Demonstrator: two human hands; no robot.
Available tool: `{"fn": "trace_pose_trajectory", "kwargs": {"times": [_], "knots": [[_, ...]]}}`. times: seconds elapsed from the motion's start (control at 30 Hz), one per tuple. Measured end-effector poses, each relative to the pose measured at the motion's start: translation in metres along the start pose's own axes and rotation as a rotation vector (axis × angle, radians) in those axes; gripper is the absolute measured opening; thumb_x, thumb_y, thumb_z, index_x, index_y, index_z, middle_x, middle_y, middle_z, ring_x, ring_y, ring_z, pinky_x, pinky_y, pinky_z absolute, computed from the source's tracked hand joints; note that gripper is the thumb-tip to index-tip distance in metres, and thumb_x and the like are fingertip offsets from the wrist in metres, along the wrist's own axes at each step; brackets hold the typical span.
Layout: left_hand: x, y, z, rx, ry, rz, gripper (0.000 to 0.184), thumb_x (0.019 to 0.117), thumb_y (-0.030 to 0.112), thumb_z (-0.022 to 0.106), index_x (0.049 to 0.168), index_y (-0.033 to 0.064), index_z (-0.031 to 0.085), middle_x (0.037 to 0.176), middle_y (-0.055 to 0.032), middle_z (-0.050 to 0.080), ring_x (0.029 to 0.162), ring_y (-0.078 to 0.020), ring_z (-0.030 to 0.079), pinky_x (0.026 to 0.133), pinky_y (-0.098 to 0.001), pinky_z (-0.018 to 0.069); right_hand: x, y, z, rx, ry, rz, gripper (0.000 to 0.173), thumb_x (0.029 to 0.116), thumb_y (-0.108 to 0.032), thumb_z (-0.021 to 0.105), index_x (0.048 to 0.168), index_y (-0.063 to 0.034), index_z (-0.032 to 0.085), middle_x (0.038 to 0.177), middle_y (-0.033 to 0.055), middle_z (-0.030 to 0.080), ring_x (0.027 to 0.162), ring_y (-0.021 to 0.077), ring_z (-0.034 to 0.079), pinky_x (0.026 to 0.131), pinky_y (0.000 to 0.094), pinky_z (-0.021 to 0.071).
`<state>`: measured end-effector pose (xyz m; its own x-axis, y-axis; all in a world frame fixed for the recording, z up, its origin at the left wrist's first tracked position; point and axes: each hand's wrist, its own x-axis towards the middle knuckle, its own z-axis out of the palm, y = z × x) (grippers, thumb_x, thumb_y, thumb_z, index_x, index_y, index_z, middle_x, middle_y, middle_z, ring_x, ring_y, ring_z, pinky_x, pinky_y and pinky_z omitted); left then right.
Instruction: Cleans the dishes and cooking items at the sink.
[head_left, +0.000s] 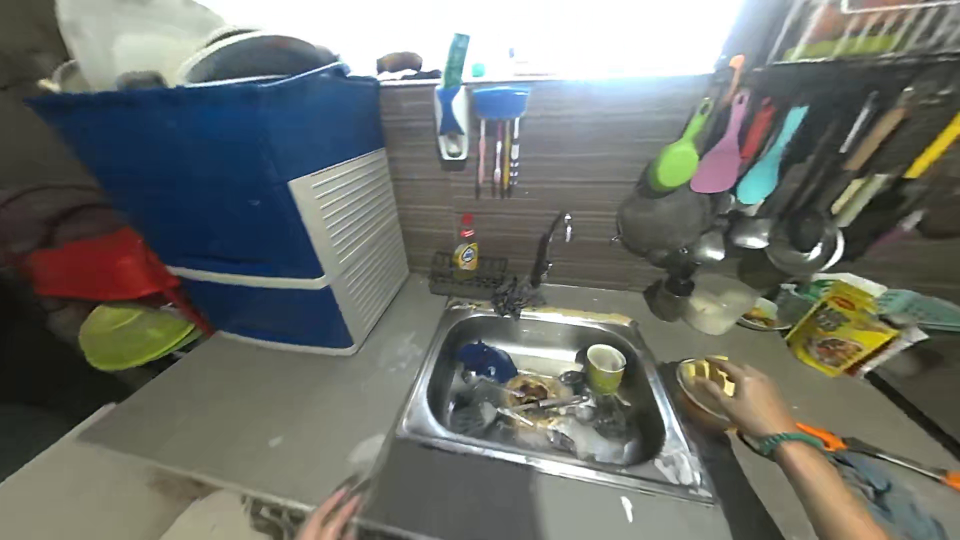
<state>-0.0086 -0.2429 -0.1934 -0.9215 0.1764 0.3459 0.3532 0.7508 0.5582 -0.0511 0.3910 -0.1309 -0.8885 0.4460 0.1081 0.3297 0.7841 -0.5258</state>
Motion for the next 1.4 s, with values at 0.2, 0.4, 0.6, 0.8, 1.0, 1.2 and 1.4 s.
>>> {"fn": "trace_pose_trajectory", "kwargs": {"times": [0.2, 0.4, 0.6, 0.8, 1.0, 1.2, 1.4], "knots": [[0.178, 0.142, 0.160, -0.011, -0.465, 0.130, 0.046, 0.0970, 0.015, 0.065, 0.142, 0.0064, 0.060, 0.151, -0.0228, 0.050, 0.139, -0.0383, 0.050, 0.115, -0.0512, 0.0418, 0.040, 0.025, 0.020, -0.146, -0.168, 0.032, 0.056, 0.0993, -0.027, 0.066, 0.146, 0.0019, 0.053, 0.140, 0.0318, 0.057, 0.130, 0.0481, 0.056, 0.110, 0.0619, 0.0445], [0.320, 0.206, 0.244, 0.229, -0.447, 0.108, 0.068, 0.0956, 0.013, 0.063, 0.159, 0.0108, 0.038, 0.168, -0.0194, 0.024, 0.154, -0.0416, 0.026, 0.120, -0.0586, 0.0313, 0.033, 0.058, 0.004, 0.276, 0.155, -0.089, 0.048, 0.0924, 0.002, 0.057, 0.141, 0.0038, 0.058, 0.126, 0.0319, 0.065, 0.112, 0.0473, 0.067, 0.098, 0.0620, 0.0519], [0.420, 0.231, 0.275, 0.582, -0.392, 0.331, 0.071, 0.0987, 0.009, 0.058, 0.163, 0.0095, 0.028, 0.173, -0.0070, 0.014, 0.160, -0.0326, 0.006, 0.123, -0.0677, 0.0074, 0.015, 0.063, -0.023, 0.542, 0.439, -0.018, 0.037, 0.0879, 0.005, 0.048, 0.120, 0.0079, 0.068, 0.111, 0.0225, 0.072, 0.099, 0.0252, 0.071, 0.087, 0.0404, 0.0583], [0.439, 0.227, 0.265, 0.597, -0.363, 0.133, 0.071, 0.0981, 0.018, 0.062, 0.158, -0.0042, 0.030, 0.167, -0.0225, 0.024, 0.157, -0.0338, 0.019, 0.126, -0.0565, 0.0161, 0.017, 0.068, -0.016, -0.078, 0.701, -0.495, 0.031, 0.0877, -0.001, 0.050, 0.103, -0.0032, 0.077, 0.102, 0.0181, 0.075, 0.089, 0.0322, 0.075, 0.074, 0.0417, 0.0625], [0.372, 0.211, 0.286, 0.208, -0.407, 0.293, 0.068, 0.0918, 0.035, 0.071, 0.153, 0.0122, 0.049, 0.162, -0.0273, 0.032, 0.150, -0.0474, 0.029, 0.119, -0.0649, 0.0260, 0.007, 0.046, -0.004, -0.207, -0.308, -0.279, 0.071, 0.0889, -0.016, 0.071, 0.156, -0.0156, 0.047, 0.143, 0.0221, 0.059, 0.133, 0.0431, 0.056, 0.109, 0.0633, 0.0438], [0.293, 0.227, 0.373, -0.045, -0.877, 0.160, 0.057, 0.0935, 0.045, 0.072, 0.128, -0.0004, 0.066, 0.140, -0.0268, 0.056, 0.129, -0.0378, 0.057, 0.111, -0.0493, 0.0453, 0.039, 0.038, -0.002, -0.195, -0.506, -0.016, 0.050, 0.1058, -0.027, 0.057, 0.146, 0.0017, 0.053, 0.152, 0.0245, 0.050, 0.142, 0.0393, 0.048, 0.119, 0.0498, 0.0384], [0.291, 0.220, 0.384, -0.551, -0.805, -0.343, 0.051, 0.1026, 0.039, 0.063, 0.122, -0.0085, 0.064, 0.110, -0.0237, 0.068, 0.096, -0.0284, 0.068, 0.088, -0.0423, 0.0562, 0.057, 0.040, 0.001, -0.155, -0.501, 0.133, 0.049, 0.1028, -0.022, 0.058, 0.147, -0.0012, 0.054, 0.155, 0.0240, 0.045, 0.140, 0.0409, 0.048, 0.117, 0.0528, 0.0391]]}}
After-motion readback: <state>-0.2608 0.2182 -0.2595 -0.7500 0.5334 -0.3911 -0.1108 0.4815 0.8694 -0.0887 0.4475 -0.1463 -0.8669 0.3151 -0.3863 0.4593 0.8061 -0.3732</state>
